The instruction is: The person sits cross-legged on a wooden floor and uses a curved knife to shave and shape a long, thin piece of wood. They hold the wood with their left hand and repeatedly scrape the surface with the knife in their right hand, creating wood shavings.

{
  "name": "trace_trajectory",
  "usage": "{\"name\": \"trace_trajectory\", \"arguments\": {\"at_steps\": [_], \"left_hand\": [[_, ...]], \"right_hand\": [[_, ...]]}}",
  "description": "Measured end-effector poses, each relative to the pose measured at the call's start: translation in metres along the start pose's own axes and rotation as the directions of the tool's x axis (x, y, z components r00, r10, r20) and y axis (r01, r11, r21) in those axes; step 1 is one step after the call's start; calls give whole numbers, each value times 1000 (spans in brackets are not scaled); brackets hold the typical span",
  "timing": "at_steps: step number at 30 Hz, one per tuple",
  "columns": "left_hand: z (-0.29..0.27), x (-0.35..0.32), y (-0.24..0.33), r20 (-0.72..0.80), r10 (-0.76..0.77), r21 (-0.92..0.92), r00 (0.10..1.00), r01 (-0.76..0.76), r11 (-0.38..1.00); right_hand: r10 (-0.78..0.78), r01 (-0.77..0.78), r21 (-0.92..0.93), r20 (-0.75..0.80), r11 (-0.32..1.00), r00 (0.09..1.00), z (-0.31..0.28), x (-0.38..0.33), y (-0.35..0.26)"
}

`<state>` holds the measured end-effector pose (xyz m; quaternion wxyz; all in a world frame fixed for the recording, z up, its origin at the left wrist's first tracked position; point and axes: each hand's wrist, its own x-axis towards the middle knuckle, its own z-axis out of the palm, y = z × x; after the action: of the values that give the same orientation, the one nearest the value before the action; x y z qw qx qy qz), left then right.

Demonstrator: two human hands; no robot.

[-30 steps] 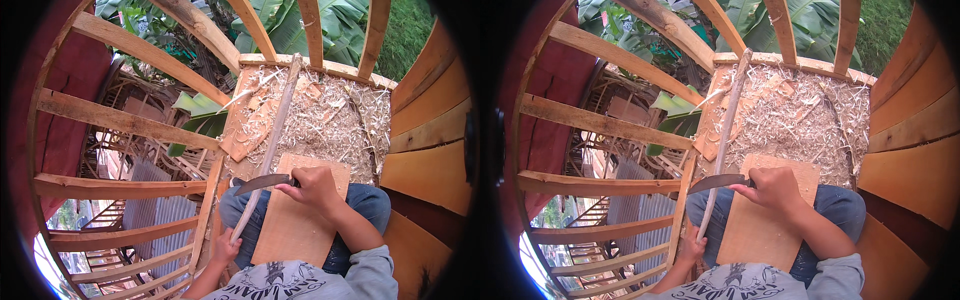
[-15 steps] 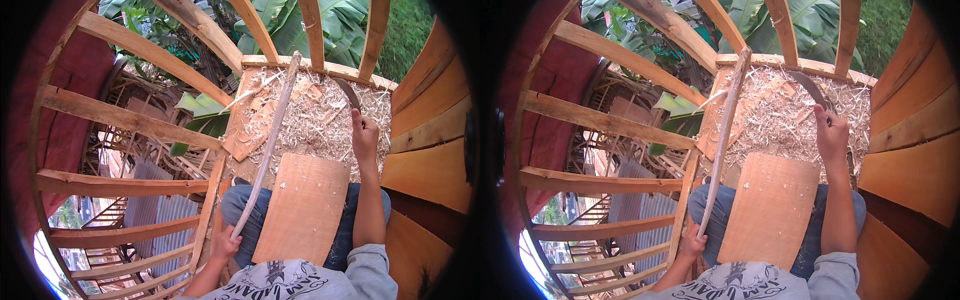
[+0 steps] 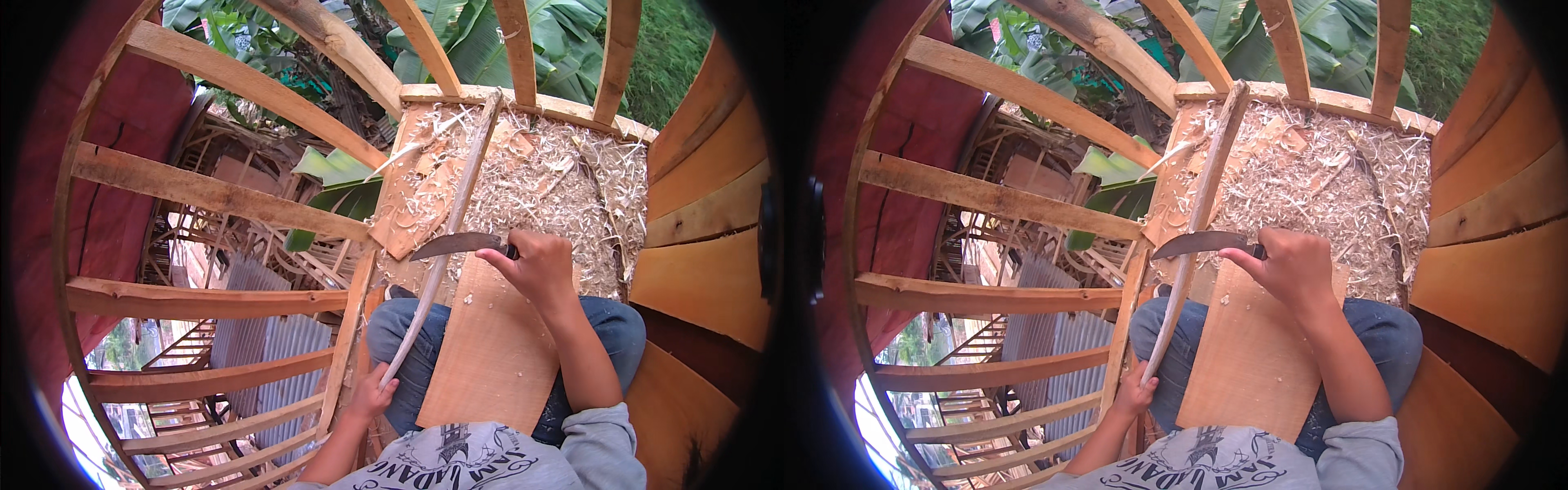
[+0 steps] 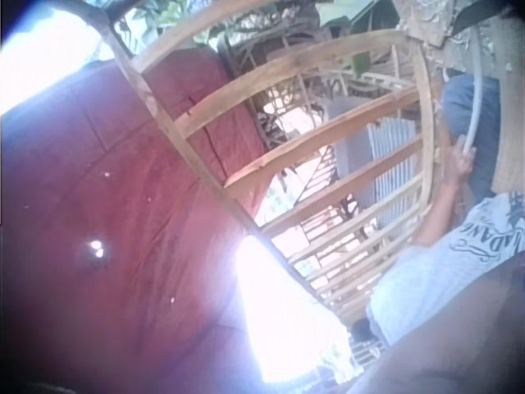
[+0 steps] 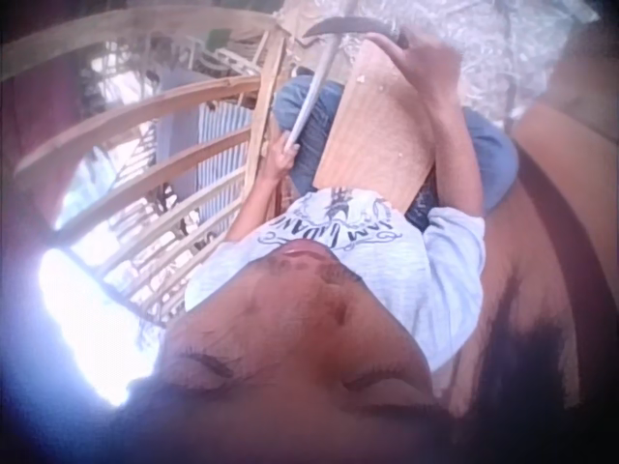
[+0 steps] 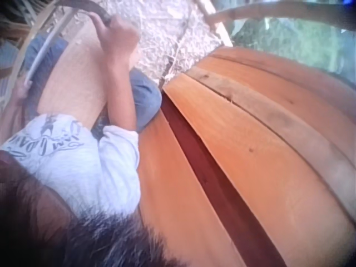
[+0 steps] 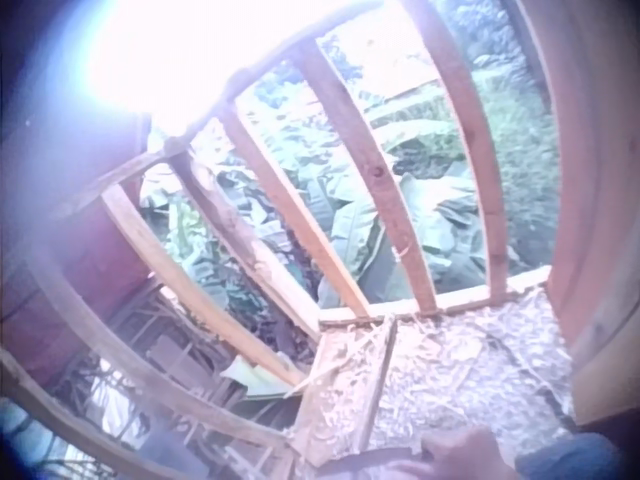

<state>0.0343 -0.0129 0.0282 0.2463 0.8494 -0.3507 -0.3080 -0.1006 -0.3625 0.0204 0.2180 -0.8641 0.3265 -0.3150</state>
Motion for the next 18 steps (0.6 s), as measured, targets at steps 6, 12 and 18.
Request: {"name": "trace_trajectory", "arguments": {"at_steps": [6,12,18], "left_hand": [[10,-3,-2,-93,72,95,993,-63,993],[14,-2,10,-121,21,161,992,-1,987],[13,-4,1,-133,88,195,987,-62,979]], "right_hand": [[538,-504,195,-205,841,818,-53,27,89],[140,-163,209,121,964,983,-36,-14,-17],[18,-33,123,125,992,992,-6,-13,-14]]}}
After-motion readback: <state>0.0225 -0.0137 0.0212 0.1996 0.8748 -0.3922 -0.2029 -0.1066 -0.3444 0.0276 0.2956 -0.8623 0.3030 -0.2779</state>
